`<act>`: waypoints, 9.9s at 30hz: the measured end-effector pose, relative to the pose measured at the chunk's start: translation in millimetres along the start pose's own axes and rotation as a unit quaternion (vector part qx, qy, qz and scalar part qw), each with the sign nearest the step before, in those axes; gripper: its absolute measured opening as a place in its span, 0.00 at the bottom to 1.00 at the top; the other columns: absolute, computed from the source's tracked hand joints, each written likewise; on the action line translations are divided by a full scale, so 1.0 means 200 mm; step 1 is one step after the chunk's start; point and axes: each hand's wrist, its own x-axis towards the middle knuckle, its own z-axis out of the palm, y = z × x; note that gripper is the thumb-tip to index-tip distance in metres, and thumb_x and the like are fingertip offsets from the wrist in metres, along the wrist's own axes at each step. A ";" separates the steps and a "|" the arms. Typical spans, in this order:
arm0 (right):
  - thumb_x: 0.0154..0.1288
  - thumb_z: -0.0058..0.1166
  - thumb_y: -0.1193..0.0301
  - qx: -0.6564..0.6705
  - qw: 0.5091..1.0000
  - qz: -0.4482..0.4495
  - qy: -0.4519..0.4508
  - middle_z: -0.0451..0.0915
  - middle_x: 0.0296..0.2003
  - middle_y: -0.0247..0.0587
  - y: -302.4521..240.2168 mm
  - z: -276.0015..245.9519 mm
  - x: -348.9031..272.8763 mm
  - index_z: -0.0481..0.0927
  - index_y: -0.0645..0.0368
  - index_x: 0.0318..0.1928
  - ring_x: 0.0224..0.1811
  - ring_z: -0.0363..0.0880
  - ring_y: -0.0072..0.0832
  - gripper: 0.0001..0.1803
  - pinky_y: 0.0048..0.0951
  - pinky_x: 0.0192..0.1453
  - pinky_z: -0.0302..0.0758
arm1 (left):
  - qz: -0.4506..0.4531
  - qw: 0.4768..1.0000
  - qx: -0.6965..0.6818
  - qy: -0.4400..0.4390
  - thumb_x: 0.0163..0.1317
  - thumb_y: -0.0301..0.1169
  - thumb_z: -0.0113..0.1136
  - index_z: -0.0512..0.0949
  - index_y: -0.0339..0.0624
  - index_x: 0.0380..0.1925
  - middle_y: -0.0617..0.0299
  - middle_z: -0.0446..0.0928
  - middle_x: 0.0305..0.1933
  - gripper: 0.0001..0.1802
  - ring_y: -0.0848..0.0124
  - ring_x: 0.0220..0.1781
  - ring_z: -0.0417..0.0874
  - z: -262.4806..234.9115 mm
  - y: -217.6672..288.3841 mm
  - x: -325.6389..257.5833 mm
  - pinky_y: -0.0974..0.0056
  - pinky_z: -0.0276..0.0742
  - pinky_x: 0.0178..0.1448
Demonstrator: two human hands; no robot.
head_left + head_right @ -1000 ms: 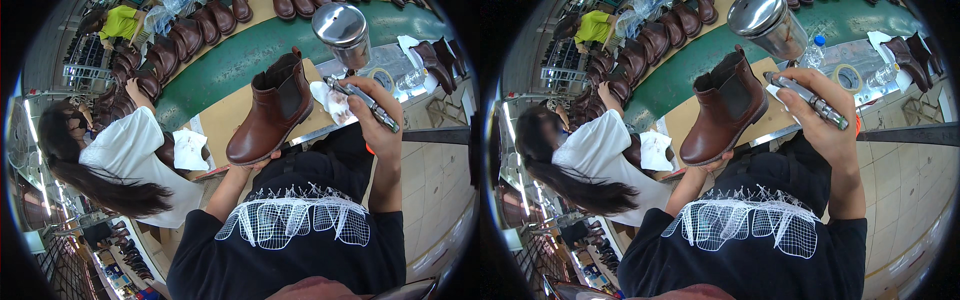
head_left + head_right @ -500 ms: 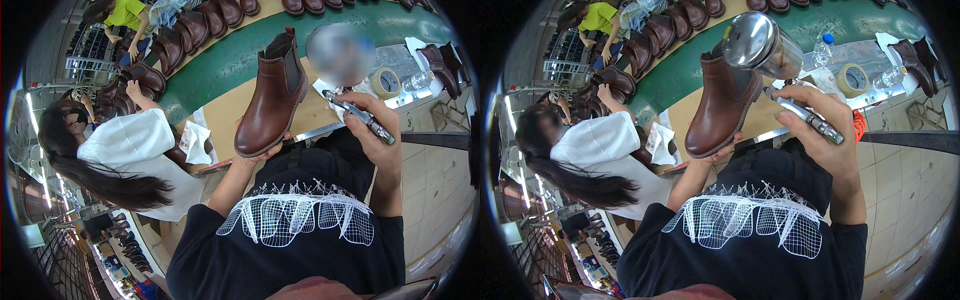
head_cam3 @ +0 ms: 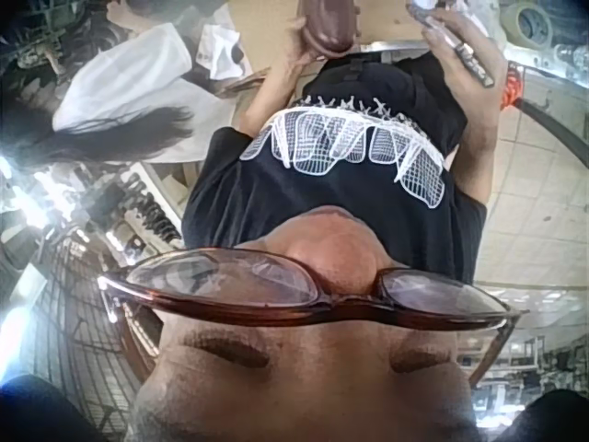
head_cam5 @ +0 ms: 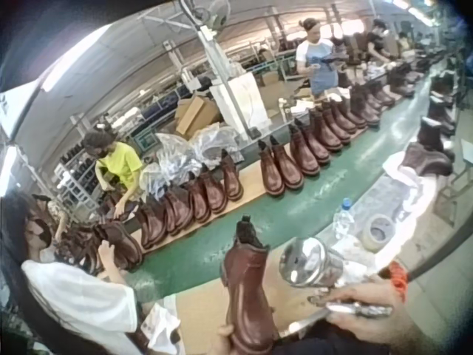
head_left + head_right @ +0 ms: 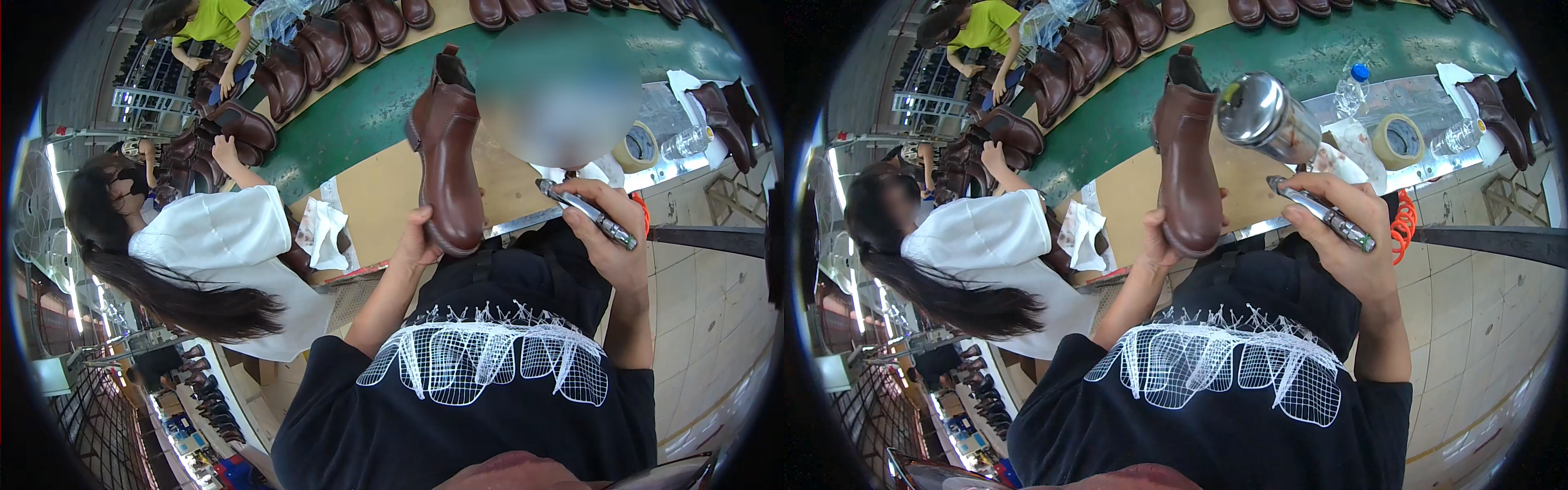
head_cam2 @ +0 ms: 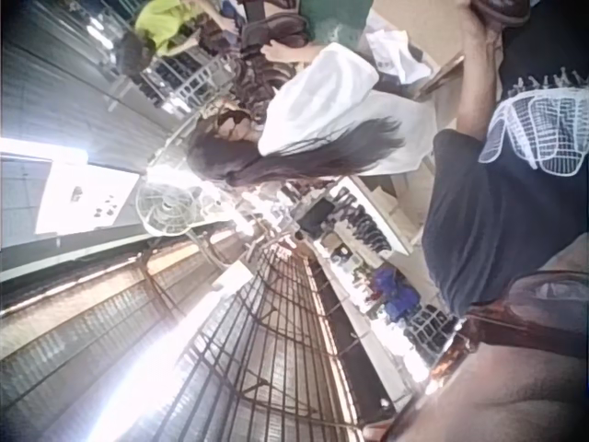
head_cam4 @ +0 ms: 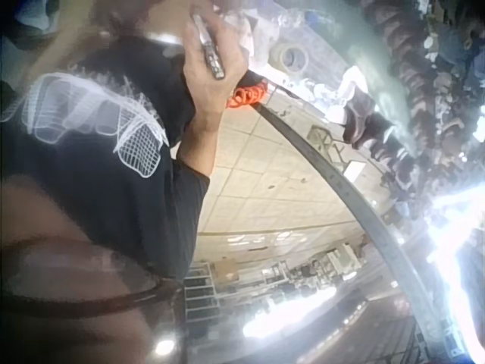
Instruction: Cleaning and finishing brown boots on an assembly line using an air nozzle and cloth.
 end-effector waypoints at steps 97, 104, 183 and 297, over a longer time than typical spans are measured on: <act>0.61 0.62 0.78 0.067 0.965 0.253 -0.015 0.84 0.35 0.35 0.29 0.02 0.35 0.84 0.64 0.46 0.36 0.77 0.17 0.12 0.21 0.41 0.73 | 0.239 0.914 0.097 0.314 0.54 0.44 0.74 0.81 0.52 0.44 0.67 0.83 0.45 0.20 0.72 0.45 0.82 -0.28 1.47 1.92 0.58 0.84 0.49; 0.62 0.59 0.80 0.082 0.971 0.223 0.002 0.82 0.34 0.32 0.08 0.02 0.19 0.83 0.65 0.46 0.33 0.73 0.15 0.11 0.19 0.38 0.70 | 0.190 0.973 -0.044 -0.122 0.61 0.63 0.54 0.64 0.42 0.69 0.47 0.77 0.60 0.45 0.45 0.56 0.81 0.21 1.19 1.12 0.41 0.82 0.56; 0.64 0.63 0.77 0.042 0.998 -0.023 0.052 0.83 0.33 0.36 -0.24 0.13 0.13 0.82 0.66 0.47 0.31 0.78 0.17 0.11 0.19 0.35 0.70 | 0.197 0.889 0.367 0.193 0.44 0.24 0.79 0.65 0.33 0.62 0.51 0.76 0.57 0.45 0.63 0.59 0.79 0.07 0.02 -0.10 0.59 0.76 0.64; 0.60 0.64 0.77 0.013 0.997 -0.003 0.076 0.85 0.35 0.39 -0.26 0.10 0.07 0.83 0.65 0.43 0.33 0.79 0.20 0.11 0.22 0.39 0.71 | 0.067 0.977 0.137 0.147 0.54 0.41 0.70 0.65 0.34 0.65 0.50 0.75 0.61 0.42 0.59 0.62 0.79 0.02 0.11 -0.20 0.53 0.75 0.68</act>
